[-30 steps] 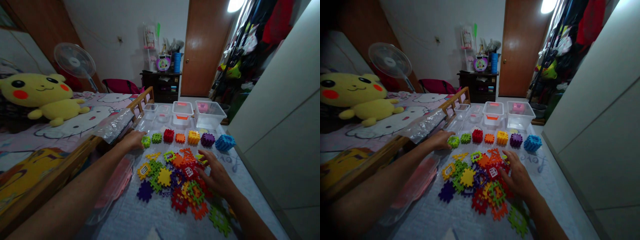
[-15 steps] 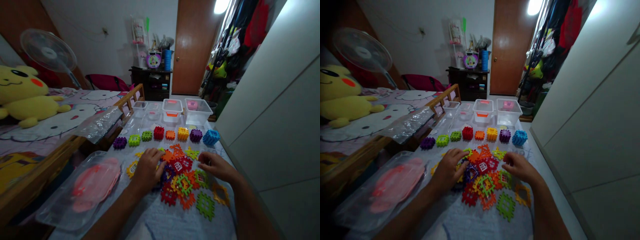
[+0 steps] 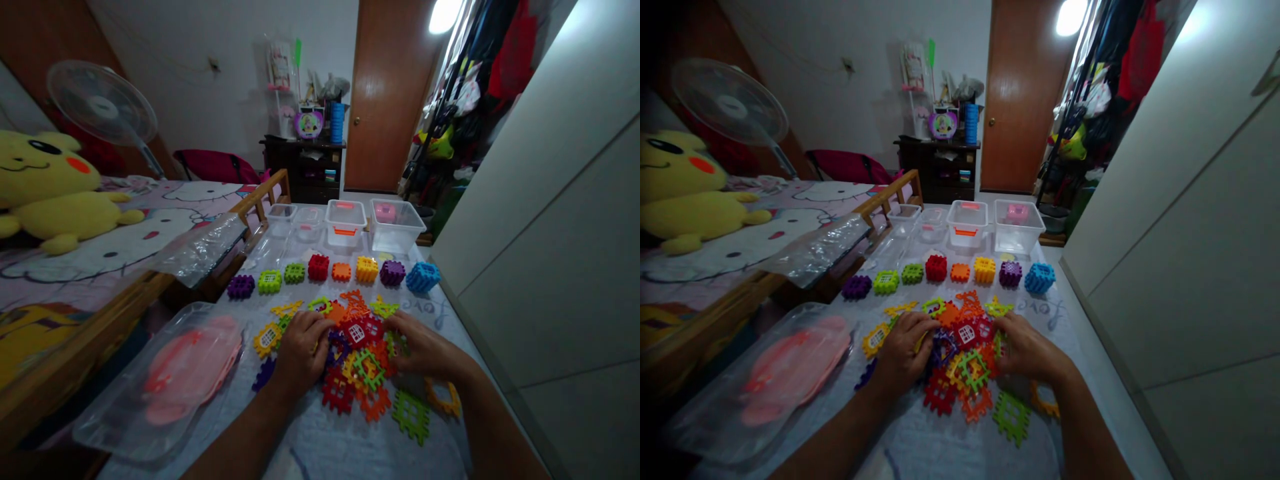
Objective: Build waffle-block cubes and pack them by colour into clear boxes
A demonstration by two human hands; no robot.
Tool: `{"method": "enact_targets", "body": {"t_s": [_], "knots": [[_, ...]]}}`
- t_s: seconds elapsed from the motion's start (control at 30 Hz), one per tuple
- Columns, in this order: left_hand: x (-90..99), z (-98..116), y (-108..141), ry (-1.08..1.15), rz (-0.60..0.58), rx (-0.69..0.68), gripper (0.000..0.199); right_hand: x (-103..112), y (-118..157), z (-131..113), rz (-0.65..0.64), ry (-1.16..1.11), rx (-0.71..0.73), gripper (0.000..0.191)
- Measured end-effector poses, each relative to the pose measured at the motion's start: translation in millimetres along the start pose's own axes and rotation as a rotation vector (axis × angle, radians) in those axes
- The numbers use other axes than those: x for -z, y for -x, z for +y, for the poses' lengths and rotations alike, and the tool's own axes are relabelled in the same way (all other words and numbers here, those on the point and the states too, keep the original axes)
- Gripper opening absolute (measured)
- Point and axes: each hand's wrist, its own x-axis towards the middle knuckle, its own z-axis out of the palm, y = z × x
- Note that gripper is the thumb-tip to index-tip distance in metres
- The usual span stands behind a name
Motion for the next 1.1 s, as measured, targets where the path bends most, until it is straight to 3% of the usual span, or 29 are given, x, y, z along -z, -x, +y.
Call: {"method": "enact_targets", "body": {"t_s": [0.17, 0.33, 0.43, 0.53, 0.77, 0.9, 1.0, 1.1], "knots": [[-2.0, -5, -1, 0.025, 0.114, -0.067, 0.021, -2, -10, 5, 0.108, -0.408, -0.035, 0.031], [0.7, -10, -2, 0.033, 0.156, -0.077, 0.020, -22, -26, 3, 0.038, -0.926, -0.104, 0.040], [2.6, -11, -1, 0.033, 0.149, -0.061, 0.020, -32, -30, -1, 0.013, -1.051, -0.086, 0.045], [2.8, -9, -1, 0.037, 0.107, -0.070, 0.021, -34, -32, -3, 0.015, -1.092, -0.060, 0.045], [-3.3, -1, -4, 0.101, -0.089, -0.115, 0.062, -38, -32, -20, -0.018, -1.156, 0.051, 0.045], [-6.2, -1, -5, 0.122, -0.135, -0.120, 0.056, -42, -33, -27, -0.061, -1.137, 0.095, 0.044], [-3.7, -4, -6, 0.096, -0.101, -0.091, 0.052, -36, -30, -22, -0.034, -0.972, 0.056, 0.045], [2.2, -10, -7, 0.061, -0.026, -0.016, 0.052, -20, -21, -15, -0.011, -0.583, 0.041, 0.041]]}}
